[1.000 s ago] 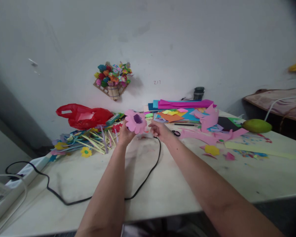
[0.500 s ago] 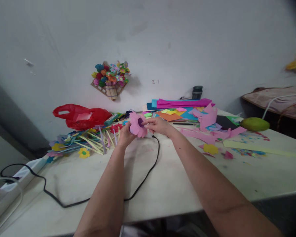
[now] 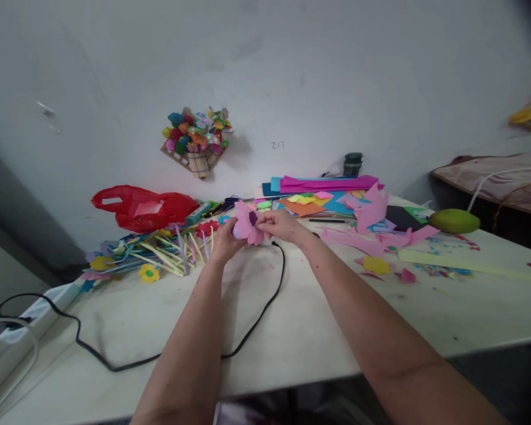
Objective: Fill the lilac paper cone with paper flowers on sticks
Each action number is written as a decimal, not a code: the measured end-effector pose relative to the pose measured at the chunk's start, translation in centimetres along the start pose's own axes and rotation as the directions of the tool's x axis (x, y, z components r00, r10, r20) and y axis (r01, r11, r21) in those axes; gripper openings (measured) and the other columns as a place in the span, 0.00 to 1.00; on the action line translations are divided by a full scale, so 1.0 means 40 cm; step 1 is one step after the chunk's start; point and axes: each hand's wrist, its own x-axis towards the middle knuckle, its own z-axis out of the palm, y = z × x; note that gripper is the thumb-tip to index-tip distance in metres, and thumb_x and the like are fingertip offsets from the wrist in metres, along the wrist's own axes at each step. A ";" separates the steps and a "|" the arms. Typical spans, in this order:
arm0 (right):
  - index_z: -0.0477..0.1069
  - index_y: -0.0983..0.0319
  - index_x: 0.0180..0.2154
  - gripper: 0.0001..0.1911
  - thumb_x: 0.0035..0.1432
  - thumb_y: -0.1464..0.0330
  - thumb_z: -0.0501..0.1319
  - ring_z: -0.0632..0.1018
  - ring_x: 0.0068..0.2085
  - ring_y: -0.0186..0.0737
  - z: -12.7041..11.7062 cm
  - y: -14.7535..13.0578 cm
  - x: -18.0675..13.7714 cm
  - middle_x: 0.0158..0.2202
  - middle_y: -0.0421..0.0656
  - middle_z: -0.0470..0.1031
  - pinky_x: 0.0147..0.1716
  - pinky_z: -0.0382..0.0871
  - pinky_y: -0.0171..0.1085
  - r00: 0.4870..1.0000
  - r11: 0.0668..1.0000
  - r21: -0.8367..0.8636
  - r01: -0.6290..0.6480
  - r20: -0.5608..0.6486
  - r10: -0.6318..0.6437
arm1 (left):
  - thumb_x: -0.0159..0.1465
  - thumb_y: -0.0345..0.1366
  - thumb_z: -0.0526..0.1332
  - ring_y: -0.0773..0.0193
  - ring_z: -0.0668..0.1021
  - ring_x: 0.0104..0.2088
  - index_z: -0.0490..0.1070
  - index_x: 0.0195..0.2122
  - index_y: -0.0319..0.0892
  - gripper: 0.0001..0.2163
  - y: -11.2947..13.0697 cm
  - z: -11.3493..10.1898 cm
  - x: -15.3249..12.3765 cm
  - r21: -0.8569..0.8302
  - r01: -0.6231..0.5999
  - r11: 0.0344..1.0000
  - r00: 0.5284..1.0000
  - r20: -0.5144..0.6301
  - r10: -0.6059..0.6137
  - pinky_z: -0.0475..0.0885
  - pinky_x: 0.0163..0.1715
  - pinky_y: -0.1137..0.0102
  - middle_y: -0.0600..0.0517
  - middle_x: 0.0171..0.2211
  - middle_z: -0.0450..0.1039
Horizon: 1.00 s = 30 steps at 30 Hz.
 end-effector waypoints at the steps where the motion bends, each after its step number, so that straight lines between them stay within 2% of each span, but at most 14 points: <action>1: 0.71 0.63 0.24 0.05 0.48 0.75 0.57 0.68 0.20 0.28 0.002 0.004 0.001 0.19 0.35 0.68 0.23 0.60 0.30 1.000 1.000 -0.007 0.009 -0.014 -0.010 | 0.46 0.38 0.68 0.56 0.77 0.35 0.71 0.45 0.41 0.23 -0.002 0.001 0.001 0.004 -0.006 1.000 1.000 -0.002 0.006 0.71 0.34 0.67 0.48 0.35 0.77; 4: 0.71 0.62 0.24 0.07 0.50 0.74 0.56 0.69 0.22 0.30 0.005 0.010 0.003 0.20 0.35 0.69 0.24 0.59 0.31 0.997 0.994 -0.105 0.022 -0.065 -0.029 | 0.45 0.39 0.70 0.53 0.78 0.37 0.71 0.44 0.43 0.24 -0.010 0.005 0.002 0.049 -0.018 0.999 1.000 -0.022 0.019 0.71 0.36 0.65 0.47 0.36 0.77; 6: 0.73 0.62 0.26 0.07 0.51 0.73 0.56 0.71 0.25 0.33 0.006 0.005 0.002 0.21 0.37 0.71 0.26 0.58 0.32 0.994 0.960 -0.279 0.020 -0.100 -0.049 | 0.45 0.40 0.70 0.52 0.78 0.37 0.71 0.45 0.43 0.25 -0.015 0.008 0.001 0.085 -0.021 0.996 0.999 -0.035 0.024 0.71 0.36 0.64 0.47 0.37 0.77; 10: 0.76 0.61 0.33 0.10 0.55 0.69 0.56 0.75 0.34 0.40 0.009 -0.011 -0.004 0.31 0.44 0.78 0.31 0.59 0.35 0.985 0.766 -0.643 -0.019 -0.144 -0.096 | 0.46 0.44 0.71 0.51 0.78 0.38 0.71 0.46 0.44 0.26 -0.019 0.007 -0.003 0.145 -0.020 0.989 0.997 -0.068 0.030 0.71 0.37 0.64 0.46 0.37 0.77; 13: 0.76 0.61 0.39 0.14 0.59 0.67 0.53 0.76 0.39 0.45 0.012 -0.017 -0.010 0.37 0.47 0.80 0.35 0.60 0.37 0.983 0.661 -0.749 -0.038 -0.148 -0.111 | 0.45 0.44 0.71 0.49 0.78 0.39 0.71 0.45 0.43 0.26 -0.019 0.005 -0.004 0.165 -0.004 0.986 0.996 -0.090 0.019 0.71 0.39 0.63 0.45 0.37 0.77; 16: 0.75 0.61 0.43 0.16 0.62 0.66 0.50 0.77 0.41 0.46 0.007 -0.014 -0.012 0.39 0.48 0.80 0.37 0.60 0.38 0.974 0.645 -0.760 -0.077 -0.196 -0.114 | 0.45 0.43 0.72 0.47 0.78 0.40 0.72 0.45 0.42 0.26 -0.019 0.005 -0.003 0.154 0.015 0.988 0.996 -0.091 -0.001 0.70 0.41 0.61 0.44 0.37 0.76; 18: 0.75 0.61 0.45 0.16 0.62 0.66 0.50 0.77 0.42 0.46 -0.003 -0.007 -0.011 0.39 0.47 0.80 0.37 0.60 0.38 0.950 0.675 -0.723 -0.147 -0.294 -0.109 | 0.45 0.43 0.72 0.47 0.77 0.42 0.71 0.46 0.42 0.26 -0.020 0.005 -0.001 0.141 0.017 0.990 0.996 -0.093 -0.003 0.70 0.43 0.60 0.44 0.38 0.76; 23: 0.73 0.62 0.44 0.16 0.63 0.62 0.51 0.77 0.41 0.46 -0.046 0.023 -0.008 0.38 0.47 0.79 0.36 0.61 0.37 0.802 0.748 -0.548 -0.374 -0.596 -0.036 | 0.44 0.41 0.72 0.49 0.76 0.45 0.69 0.48 0.43 0.29 -0.016 0.005 0.003 0.080 -0.021 0.997 0.991 -0.130 0.031 0.70 0.45 0.61 0.46 0.43 0.76; 27: 0.73 0.64 0.42 0.19 0.66 0.63 0.46 0.77 0.40 0.48 -0.073 0.051 -0.017 0.37 0.51 0.78 0.36 0.62 0.39 0.721 0.662 -0.514 -0.545 -0.691 0.056 | 0.45 0.39 0.72 0.51 0.76 0.45 0.68 0.49 0.43 0.29 -0.010 0.005 0.002 0.046 -0.058 0.997 0.990 -0.127 0.064 0.70 0.45 0.62 0.45 0.45 0.75; 30: 0.74 0.66 0.42 0.23 0.66 0.63 0.43 0.77 0.42 0.50 -0.082 0.073 -0.025 0.38 0.55 0.77 0.37 0.63 0.41 0.719 0.584 -0.532 -0.614 -0.682 0.134 | 0.44 0.38 0.71 0.50 0.76 0.44 0.68 0.47 0.42 0.28 -0.006 0.005 0.002 0.062 -0.045 0.997 0.989 -0.139 0.054 0.69 0.45 0.60 0.45 0.44 0.75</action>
